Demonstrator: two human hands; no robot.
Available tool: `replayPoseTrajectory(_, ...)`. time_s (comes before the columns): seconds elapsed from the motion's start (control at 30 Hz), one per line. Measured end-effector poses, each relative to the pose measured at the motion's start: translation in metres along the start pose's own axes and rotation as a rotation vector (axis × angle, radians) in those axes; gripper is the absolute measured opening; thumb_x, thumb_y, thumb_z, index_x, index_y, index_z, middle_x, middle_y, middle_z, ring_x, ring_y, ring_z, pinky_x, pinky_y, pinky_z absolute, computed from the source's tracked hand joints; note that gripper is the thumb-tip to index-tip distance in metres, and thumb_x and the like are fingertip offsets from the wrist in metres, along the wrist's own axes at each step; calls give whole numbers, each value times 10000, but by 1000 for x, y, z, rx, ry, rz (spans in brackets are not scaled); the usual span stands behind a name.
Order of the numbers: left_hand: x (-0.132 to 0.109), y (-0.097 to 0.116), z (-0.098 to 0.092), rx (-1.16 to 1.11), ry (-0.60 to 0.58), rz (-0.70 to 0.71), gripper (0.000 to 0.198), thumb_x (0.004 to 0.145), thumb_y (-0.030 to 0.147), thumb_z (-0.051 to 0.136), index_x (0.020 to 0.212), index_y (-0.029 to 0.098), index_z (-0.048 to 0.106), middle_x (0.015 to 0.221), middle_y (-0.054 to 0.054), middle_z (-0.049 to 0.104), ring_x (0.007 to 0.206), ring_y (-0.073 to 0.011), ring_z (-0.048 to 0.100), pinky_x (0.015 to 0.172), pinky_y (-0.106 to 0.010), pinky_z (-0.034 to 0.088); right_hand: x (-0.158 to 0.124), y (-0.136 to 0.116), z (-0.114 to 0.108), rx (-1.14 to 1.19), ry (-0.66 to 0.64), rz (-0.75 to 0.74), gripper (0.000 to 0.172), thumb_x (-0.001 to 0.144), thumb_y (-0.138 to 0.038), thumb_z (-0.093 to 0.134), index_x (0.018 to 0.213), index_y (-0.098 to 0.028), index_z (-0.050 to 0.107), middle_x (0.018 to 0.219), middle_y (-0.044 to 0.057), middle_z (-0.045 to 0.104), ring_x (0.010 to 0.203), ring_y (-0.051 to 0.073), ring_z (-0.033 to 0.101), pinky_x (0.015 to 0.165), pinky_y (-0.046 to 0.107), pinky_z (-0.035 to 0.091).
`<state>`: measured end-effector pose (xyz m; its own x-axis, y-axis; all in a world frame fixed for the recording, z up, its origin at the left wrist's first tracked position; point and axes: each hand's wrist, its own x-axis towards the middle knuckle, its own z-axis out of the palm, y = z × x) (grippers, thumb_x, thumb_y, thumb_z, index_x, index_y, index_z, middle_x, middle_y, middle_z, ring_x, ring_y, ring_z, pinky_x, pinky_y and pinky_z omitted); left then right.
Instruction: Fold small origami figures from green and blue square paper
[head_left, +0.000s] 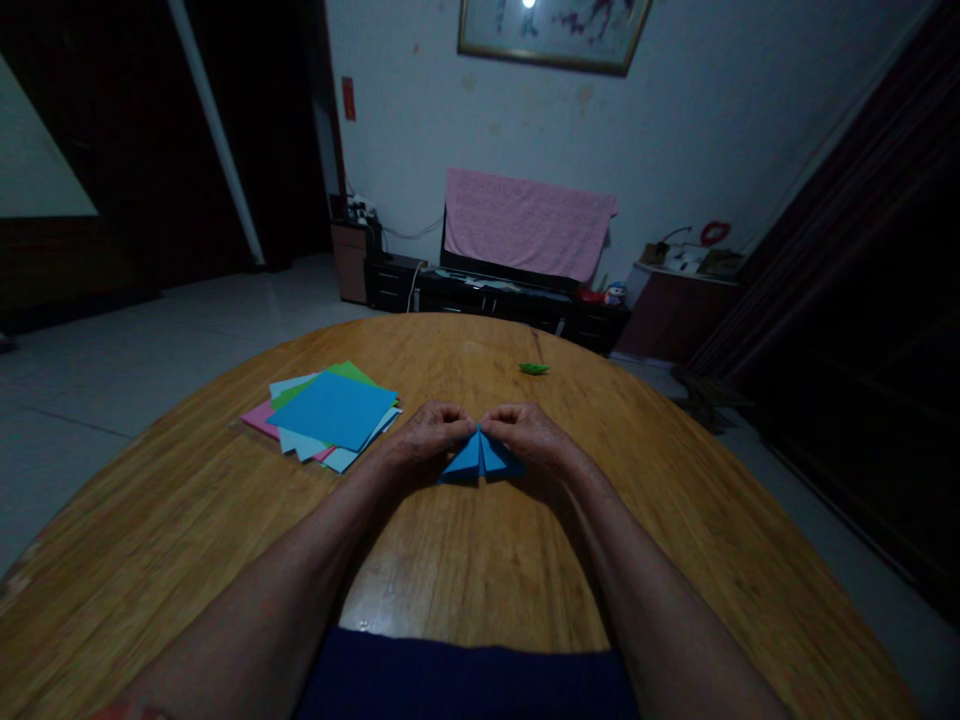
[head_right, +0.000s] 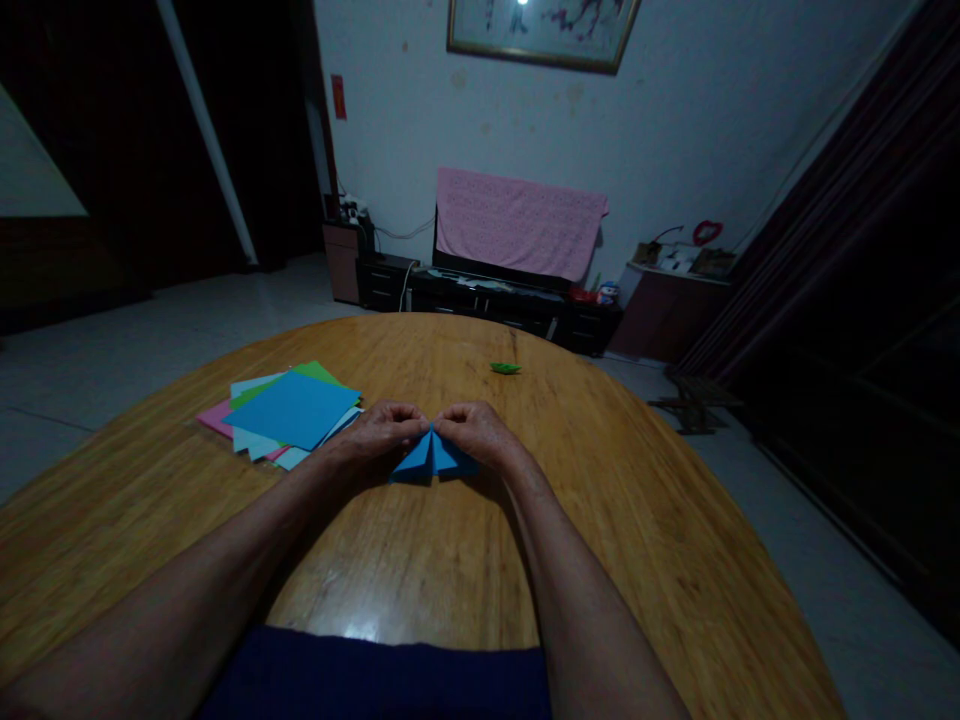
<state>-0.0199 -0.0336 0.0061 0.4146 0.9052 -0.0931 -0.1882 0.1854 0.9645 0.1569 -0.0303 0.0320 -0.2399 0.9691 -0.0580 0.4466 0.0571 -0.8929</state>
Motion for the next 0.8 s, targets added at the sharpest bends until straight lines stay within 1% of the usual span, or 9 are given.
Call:
replayPoseTrajectory(0.13, -2, 3, 1, 7, 12, -1, 208, 680, 296, 720, 678, 158, 564, 504, 49, 471, 416, -64, 425, 406, -191, 315, -1, 1, -1, 31, -14, 4, 190, 719, -333, 637, 720, -147, 672, 569, -10, 558, 511, 86, 433, 488, 219, 329)
replayPoseTrajectory(0.23, -4, 4, 2, 17, 3, -20, 219, 661, 299, 736, 687, 160, 568, 507, 45, 486, 422, -71, 435, 415, -199, 326, 1, 2, -2, 21, -22, -1, 189, 716, -333, 641, 723, -146, 674, 560, -11, 557, 517, 87, 437, 483, 210, 330)
replayPoseTrajectory(0.37, -2, 1, 1, -34, -7, -19, 234, 641, 296, 748, 670, 156, 563, 515, 40, 486, 442, -74, 448, 439, -205, 343, 3, 4, -1, -25, 6, -33, 167, 710, -310, 636, 714, -147, 673, 570, -11, 560, 522, 85, 443, 494, 209, 340)
replayPoseTrajectory(0.57, 2, -3, -3, -119, -89, -29, 256, 653, 270, 737, 592, 148, 521, 484, 47, 427, 418, -53, 392, 444, -206, 309, 5, 7, 1, -79, 31, -80, 164, 715, -307, 622, 704, -151, 672, 585, -11, 571, 529, 87, 453, 506, 212, 351)
replayPoseTrajectory(0.8, 3, -2, -3, -151, -86, -42, 232, 641, 216, 739, 584, 145, 526, 478, 37, 435, 423, -54, 406, 454, -206, 317, 3, 2, 1, -137, 44, -94, 147, 715, -280, 613, 684, -150, 676, 576, -6, 572, 527, 88, 452, 491, 207, 333)
